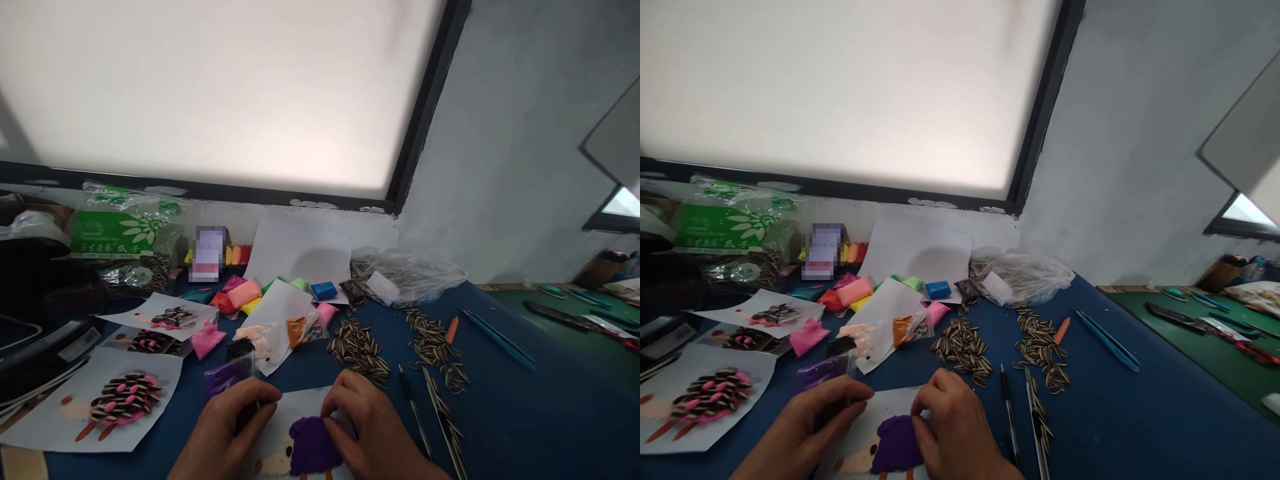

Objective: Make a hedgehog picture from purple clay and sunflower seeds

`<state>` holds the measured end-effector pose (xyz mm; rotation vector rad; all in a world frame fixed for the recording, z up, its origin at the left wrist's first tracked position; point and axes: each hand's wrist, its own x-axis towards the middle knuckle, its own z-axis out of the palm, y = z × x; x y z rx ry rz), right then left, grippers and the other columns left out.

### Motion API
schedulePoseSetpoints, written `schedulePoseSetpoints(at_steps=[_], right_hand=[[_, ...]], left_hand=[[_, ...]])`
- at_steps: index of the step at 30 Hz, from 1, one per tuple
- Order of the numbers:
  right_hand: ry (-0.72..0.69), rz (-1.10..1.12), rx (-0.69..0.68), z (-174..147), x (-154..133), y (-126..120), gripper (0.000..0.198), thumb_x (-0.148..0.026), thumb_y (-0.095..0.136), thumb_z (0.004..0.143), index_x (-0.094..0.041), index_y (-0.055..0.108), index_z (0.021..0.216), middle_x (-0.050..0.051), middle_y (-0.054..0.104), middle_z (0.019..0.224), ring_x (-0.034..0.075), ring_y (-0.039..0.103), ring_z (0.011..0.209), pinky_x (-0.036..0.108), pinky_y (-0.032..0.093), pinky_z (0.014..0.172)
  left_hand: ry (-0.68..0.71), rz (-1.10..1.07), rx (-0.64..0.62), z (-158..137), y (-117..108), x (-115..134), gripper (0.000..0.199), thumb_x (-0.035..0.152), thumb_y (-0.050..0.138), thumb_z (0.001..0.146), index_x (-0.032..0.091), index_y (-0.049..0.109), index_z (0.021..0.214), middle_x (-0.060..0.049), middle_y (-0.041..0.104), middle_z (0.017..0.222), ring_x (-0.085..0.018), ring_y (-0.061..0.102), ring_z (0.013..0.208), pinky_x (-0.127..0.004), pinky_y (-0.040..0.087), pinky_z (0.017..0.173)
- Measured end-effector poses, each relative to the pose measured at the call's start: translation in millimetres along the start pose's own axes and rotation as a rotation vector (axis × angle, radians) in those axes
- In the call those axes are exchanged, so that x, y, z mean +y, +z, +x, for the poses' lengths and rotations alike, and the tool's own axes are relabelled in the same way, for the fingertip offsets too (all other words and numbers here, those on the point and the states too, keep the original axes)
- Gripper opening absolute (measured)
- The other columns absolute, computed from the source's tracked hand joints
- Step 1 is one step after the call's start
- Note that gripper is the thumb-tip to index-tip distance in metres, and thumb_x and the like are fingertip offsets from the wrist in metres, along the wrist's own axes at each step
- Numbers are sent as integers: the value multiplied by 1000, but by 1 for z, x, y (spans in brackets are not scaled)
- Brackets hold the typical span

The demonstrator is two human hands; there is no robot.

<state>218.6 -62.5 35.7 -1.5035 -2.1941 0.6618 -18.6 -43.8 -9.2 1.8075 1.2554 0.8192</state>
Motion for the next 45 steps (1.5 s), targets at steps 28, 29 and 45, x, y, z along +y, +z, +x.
schedulePoseSetpoints(at_steps=[28, 29, 45], right_hand=[[-117, -203, -79, 0, -1, -3, 18, -10, 60, 88, -17, 77, 90, 8, 66, 88, 21, 62, 84, 29, 42, 67], [-124, -211, -79, -1, -1, -4, 20, -11, 59, 88, -18, 77, 92, 8, 66, 88, 21, 61, 83, 29, 41, 66], [-237, -311, -69, -3, 4, -2, 25, -8, 61, 77, -20, 76, 94, 7, 59, 87, 19, 56, 76, 29, 32, 61]], left_hand=[[37, 90, -28, 4, 0, 1, 23, 30, 53, 93, 25, 75, 96, -3, 77, 88, -23, 73, 81, -26, 54, 69], [38, 83, -29, 4, 0, 1, 22, 30, 53, 93, 25, 75, 96, -3, 78, 88, -23, 73, 81, -26, 54, 70], [54, 98, -24, 2, 0, 2, 22, 28, 53, 94, 25, 75, 97, -1, 76, 88, -21, 72, 79, -26, 53, 69]])
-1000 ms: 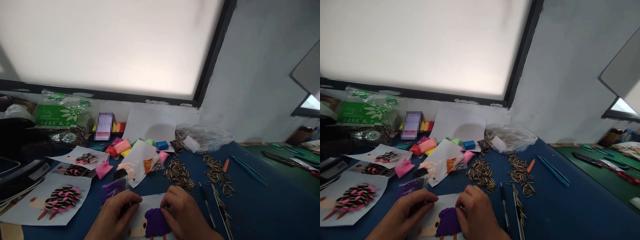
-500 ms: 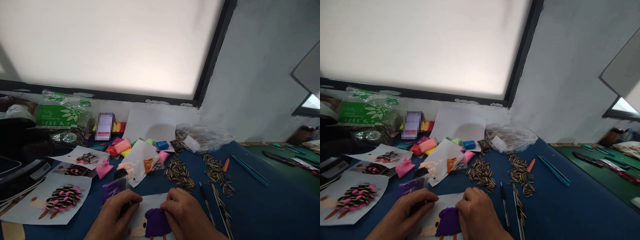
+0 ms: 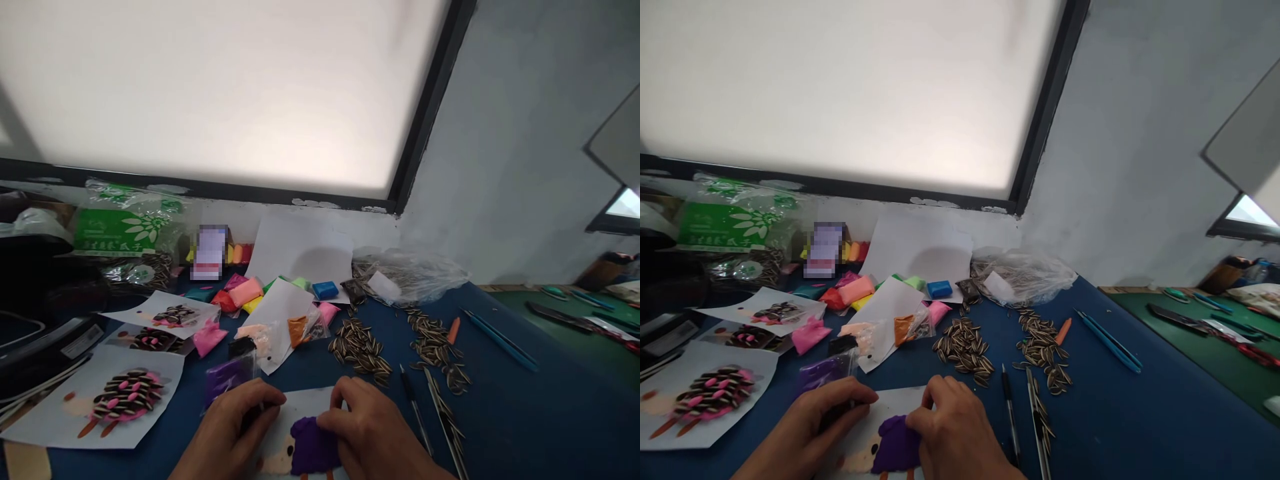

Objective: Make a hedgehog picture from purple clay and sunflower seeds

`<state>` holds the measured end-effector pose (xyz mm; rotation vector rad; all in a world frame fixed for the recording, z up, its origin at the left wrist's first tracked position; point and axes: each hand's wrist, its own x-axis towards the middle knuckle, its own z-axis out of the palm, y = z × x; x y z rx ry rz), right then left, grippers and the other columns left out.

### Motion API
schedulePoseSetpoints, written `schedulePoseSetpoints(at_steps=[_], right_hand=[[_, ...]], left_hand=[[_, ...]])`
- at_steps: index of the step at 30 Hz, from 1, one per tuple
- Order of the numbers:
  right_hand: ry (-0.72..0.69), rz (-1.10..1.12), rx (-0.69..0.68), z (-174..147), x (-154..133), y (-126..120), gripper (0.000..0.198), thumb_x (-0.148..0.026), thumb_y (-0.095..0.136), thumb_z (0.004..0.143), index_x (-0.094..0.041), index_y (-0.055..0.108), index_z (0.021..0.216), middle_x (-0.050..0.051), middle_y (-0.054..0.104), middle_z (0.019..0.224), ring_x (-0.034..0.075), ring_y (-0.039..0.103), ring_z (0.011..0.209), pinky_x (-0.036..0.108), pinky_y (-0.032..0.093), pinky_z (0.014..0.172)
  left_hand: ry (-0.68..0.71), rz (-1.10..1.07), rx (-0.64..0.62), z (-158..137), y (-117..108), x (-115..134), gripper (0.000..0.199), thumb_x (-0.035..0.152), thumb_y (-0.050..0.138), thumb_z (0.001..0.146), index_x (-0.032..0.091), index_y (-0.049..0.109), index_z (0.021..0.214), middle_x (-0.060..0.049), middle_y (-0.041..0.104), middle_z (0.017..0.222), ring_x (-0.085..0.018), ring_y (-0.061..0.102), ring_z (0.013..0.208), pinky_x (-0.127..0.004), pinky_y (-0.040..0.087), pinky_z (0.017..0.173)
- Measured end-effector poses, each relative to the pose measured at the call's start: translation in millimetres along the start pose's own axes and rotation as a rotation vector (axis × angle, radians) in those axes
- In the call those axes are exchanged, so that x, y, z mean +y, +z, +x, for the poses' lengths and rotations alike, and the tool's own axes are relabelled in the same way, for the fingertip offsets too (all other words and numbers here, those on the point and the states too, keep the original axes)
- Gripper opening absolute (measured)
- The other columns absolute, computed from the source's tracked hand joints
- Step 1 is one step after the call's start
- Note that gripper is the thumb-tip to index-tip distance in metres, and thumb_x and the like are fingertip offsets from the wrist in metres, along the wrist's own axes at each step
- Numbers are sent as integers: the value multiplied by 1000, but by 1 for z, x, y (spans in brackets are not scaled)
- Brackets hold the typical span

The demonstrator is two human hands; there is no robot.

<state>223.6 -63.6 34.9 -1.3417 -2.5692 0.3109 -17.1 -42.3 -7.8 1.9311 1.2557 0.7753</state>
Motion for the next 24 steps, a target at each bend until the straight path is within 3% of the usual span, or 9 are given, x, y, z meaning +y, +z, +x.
schedulePoseSetpoints(at_steps=[4, 8, 13, 20, 24], right_hand=[[5, -7, 12, -1, 1, -3, 27, -11, 59, 81, -20, 76, 99, 8, 60, 89, 20, 56, 77, 29, 32, 61], [-7, -80, -9, -1, 0, -5, 21, -14, 56, 88, -21, 76, 91, 7, 59, 85, 19, 53, 73, 30, 28, 58], [-18, -112, 5, -1, 1, 2, 19, -12, 58, 86, -21, 74, 88, 6, 59, 84, 18, 51, 72, 30, 27, 58], [-45, -140, 18, -3, 2, 4, 11, -24, 63, 91, -22, 72, 86, 5, 56, 80, 17, 47, 68, 30, 23, 56], [-43, -143, 67, -3, 4, 12, 13, -35, 66, 92, -25, 71, 97, 5, 55, 84, 17, 43, 66, 30, 21, 56]], left_hand=[[7, 7, -4, 1, 0, 0, 23, 28, 51, 95, 26, 75, 96, -2, 76, 88, -22, 72, 80, -26, 53, 70], [-11, 12, -8, -1, 0, -1, 24, 30, 50, 95, 26, 74, 97, -2, 76, 89, -22, 72, 80, -26, 53, 70], [-12, 16, -2, -2, 0, -1, 24, 30, 52, 95, 26, 75, 97, -2, 77, 89, -22, 72, 81, -26, 54, 70], [5, -13, 33, -1, -1, 2, 22, 28, 55, 93, 26, 76, 94, -2, 78, 88, -22, 73, 79, -25, 55, 68], [17, -8, 30, -1, -1, 1, 22, 30, 55, 93, 26, 77, 93, -2, 78, 87, -22, 73, 79, -25, 55, 69]])
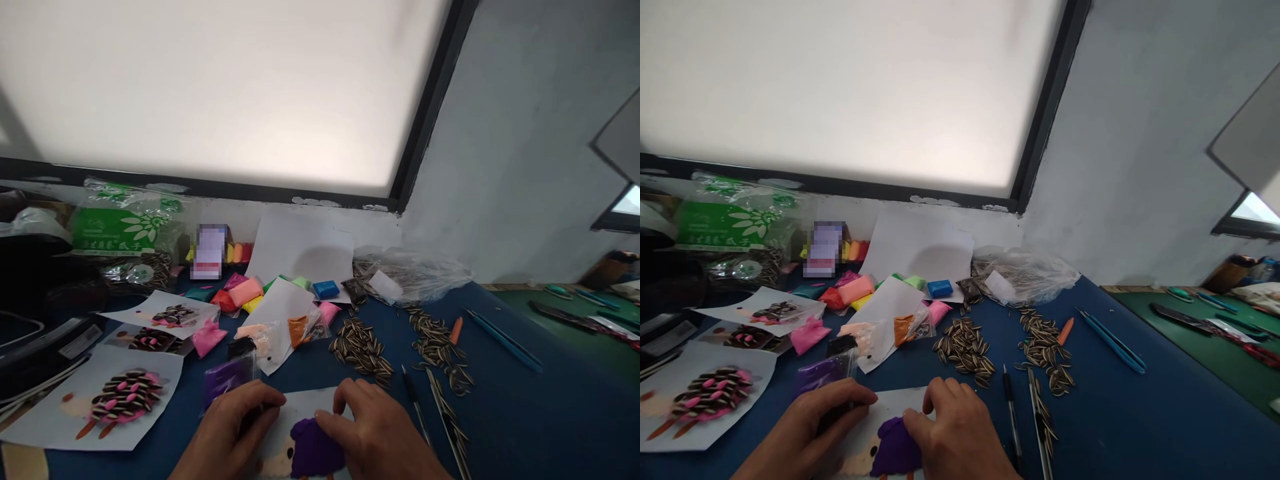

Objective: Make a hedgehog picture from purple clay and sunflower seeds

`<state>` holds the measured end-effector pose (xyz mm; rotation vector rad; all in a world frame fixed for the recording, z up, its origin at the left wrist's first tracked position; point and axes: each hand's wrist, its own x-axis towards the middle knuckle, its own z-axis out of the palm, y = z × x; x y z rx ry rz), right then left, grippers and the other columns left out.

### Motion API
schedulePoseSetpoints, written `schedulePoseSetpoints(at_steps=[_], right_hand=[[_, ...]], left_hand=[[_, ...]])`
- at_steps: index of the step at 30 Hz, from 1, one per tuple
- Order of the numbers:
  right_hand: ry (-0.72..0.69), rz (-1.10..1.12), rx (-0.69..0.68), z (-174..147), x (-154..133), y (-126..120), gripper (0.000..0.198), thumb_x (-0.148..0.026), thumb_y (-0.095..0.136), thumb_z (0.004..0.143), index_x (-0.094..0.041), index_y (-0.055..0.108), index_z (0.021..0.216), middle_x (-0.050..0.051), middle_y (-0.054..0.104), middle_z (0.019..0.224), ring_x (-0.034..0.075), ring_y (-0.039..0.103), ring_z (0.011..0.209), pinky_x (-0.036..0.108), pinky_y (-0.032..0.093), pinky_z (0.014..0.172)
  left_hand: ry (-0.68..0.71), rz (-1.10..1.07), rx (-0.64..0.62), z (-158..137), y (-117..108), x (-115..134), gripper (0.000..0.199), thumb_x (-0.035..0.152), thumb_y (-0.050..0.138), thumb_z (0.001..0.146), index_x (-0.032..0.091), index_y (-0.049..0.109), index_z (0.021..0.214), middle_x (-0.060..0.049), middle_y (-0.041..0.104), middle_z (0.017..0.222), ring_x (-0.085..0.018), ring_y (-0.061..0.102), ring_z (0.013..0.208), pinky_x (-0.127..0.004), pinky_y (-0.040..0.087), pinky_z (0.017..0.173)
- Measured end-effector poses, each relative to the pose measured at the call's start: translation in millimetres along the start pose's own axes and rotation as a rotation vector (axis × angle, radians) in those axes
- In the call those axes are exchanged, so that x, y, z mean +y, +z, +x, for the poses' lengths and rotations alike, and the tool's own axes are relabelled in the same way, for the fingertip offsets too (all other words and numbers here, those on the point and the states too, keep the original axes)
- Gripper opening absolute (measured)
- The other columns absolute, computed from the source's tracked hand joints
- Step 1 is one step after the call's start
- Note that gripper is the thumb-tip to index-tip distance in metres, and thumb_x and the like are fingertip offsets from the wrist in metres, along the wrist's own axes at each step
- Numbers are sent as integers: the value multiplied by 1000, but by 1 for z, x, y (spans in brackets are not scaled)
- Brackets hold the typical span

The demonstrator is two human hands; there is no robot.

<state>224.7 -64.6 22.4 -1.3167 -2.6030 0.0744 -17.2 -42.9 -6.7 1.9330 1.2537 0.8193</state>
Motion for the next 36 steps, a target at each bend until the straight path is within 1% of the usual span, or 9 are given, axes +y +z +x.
schedulePoseSetpoints(at_steps=[5, 11, 17, 20, 25, 28, 31, 33, 36], right_hand=[[-16, -25, -26, 1, 0, 0, 22, -42, 77, 82, -23, 69, 87, 4, 53, 83, 17, 44, 67, 30, 21, 57], [-45, -67, 33, 2, -3, 6, 27, -43, 76, 85, -28, 69, 107, 4, 55, 86, 18, 44, 68, 31, 18, 57], [-11, -4, -17, -1, 0, 4, 30, -51, 75, 84, -25, 70, 99, 4, 52, 87, 18, 43, 68, 30, 21, 57], [15, -2, -48, -2, 2, -3, 25, -46, 76, 83, -24, 71, 92, 4, 51, 82, 17, 43, 67, 30, 22, 57], [26, 41, -70, -1, 0, -7, 16, -38, 73, 85, -22, 71, 90, 5, 53, 83, 18, 46, 68, 30, 25, 57], [75, 92, -24, -1, -1, -9, 17, -20, 63, 87, -22, 71, 103, 7, 57, 87, 20, 52, 73, 30, 30, 59], [111, 195, 35, -1, -2, -14, 28, -7, 53, 86, -19, 69, 106, 8, 62, 93, 22, 57, 81, 29, 37, 63], [127, 261, 65, 0, -3, -17, 26, -5, 48, 89, -18, 68, 100, 8, 64, 93, 21, 59, 83, 29, 40, 66], [135, 292, 66, 1, -4, -20, 25, -7, 46, 92, -18, 69, 95, 8, 64, 91, 20, 60, 81, 27, 40, 66]], left_hand=[[-31, 10, -14, 0, 1, 2, 23, 31, 53, 93, 26, 76, 94, -2, 78, 88, -21, 73, 80, -25, 54, 70], [-16, -19, 27, -2, 3, 5, 25, 32, 51, 93, 26, 75, 93, -2, 77, 86, -21, 72, 78, -25, 52, 69], [-38, -31, -7, -1, 2, 2, 25, 32, 53, 93, 26, 76, 99, -2, 78, 92, -22, 73, 84, -25, 53, 72], [-87, -42, -17, 0, 1, 6, 25, 34, 53, 92, 26, 74, 103, -2, 78, 92, -22, 72, 83, -26, 52, 71], [-120, -75, 29, 0, -1, 17, 27, 39, 52, 92, 24, 73, 83, 0, 70, 73, -20, 64, 67, -24, 45, 59], [-129, -175, 46, 0, -6, 22, 29, 42, 54, 94, 24, 75, 88, 0, 68, 73, -18, 63, 63, -23, 47, 56], [-34, -220, 90, -1, -11, 28, 24, 40, 57, 95, 26, 77, 94, 1, 65, 73, -16, 61, 59, -22, 48, 55], [8, -261, 106, -3, -12, 31, 22, 36, 58, 95, 27, 77, 96, 1, 64, 77, -15, 61, 60, -22, 49, 57], [-81, -370, 53, -6, -6, 30, 18, 34, 64, 89, 26, 76, 100, 2, 67, 78, -16, 64, 62, -22, 50, 58]])
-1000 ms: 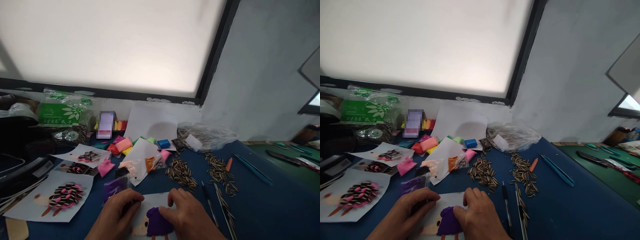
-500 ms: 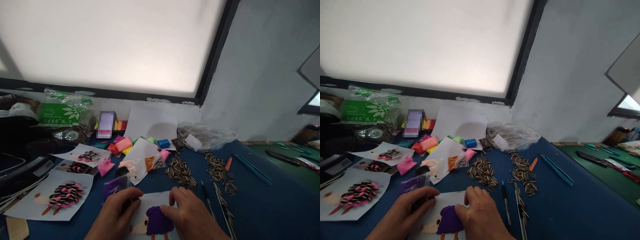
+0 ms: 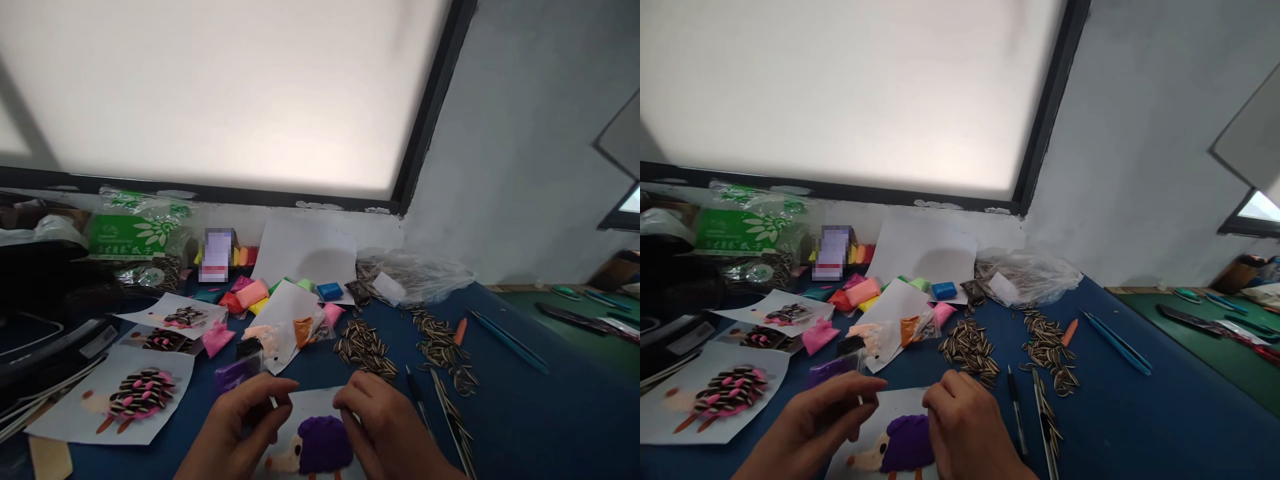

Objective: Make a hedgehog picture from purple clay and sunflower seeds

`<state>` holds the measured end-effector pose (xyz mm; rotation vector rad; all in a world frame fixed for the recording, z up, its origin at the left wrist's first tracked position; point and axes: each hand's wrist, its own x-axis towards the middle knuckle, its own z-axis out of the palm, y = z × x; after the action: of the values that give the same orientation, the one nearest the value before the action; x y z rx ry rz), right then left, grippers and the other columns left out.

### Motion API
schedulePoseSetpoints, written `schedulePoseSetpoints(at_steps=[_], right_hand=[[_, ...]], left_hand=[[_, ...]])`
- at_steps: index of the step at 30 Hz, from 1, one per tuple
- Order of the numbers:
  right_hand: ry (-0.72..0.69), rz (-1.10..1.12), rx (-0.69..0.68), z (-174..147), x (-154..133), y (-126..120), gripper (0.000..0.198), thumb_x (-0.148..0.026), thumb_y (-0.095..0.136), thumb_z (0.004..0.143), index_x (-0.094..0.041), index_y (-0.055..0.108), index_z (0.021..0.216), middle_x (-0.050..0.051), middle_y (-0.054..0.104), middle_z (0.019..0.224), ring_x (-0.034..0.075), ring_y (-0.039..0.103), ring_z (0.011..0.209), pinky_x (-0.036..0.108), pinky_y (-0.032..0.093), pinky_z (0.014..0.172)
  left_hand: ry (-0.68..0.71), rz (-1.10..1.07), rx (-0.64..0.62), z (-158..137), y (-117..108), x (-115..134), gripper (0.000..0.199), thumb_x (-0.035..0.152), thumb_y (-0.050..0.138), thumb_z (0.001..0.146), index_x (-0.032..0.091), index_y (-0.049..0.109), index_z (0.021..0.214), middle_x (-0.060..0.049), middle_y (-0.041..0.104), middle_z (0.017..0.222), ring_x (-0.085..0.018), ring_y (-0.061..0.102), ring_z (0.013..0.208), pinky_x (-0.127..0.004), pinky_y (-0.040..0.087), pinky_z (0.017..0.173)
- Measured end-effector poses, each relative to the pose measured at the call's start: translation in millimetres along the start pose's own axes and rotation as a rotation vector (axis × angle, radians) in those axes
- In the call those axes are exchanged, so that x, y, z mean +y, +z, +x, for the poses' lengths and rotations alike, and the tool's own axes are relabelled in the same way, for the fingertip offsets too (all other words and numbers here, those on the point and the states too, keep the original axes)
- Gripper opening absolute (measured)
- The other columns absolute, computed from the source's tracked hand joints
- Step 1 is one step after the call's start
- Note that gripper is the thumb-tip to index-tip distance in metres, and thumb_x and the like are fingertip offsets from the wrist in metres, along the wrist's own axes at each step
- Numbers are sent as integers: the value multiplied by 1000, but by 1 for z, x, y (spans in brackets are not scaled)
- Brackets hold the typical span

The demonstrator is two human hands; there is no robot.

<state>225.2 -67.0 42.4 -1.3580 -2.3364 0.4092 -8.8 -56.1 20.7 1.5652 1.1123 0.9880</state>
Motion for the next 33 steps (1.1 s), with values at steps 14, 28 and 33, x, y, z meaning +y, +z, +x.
schedulePoseSetpoints(at_steps=[14, 28, 33], right_hand=[[-177, -281, 93, -7, 18, 29, 9, -12, 65, 76, -21, 67, 75, 2, 54, 73, 14, 41, 61, 29, 18, 54], [-275, -384, 281, -6, 18, 35, 18, -24, 80, 76, -22, 62, 71, 0, 52, 68, 14, 33, 58, 31, 13, 55], [-260, -336, 244, -5, 19, 38, 15, -31, 78, 80, -24, 68, 89, 0, 53, 73, 15, 38, 60, 29, 16, 55]], left_hand=[[125, 536, 22, 0, 1, -14, 27, 31, 40, 98, 24, 62, 84, -1, 67, 79, -21, 64, 72, -31, 43, 69], [203, 595, 43, -1, 0, -22, 25, 26, 43, 99, 25, 61, 81, 2, 64, 77, -18, 63, 71, -26, 44, 66], [210, 614, 60, 0, 0, -23, 25, 28, 43, 98, 25, 61, 80, 2, 65, 77, -18, 64, 71, -26, 46, 64]])
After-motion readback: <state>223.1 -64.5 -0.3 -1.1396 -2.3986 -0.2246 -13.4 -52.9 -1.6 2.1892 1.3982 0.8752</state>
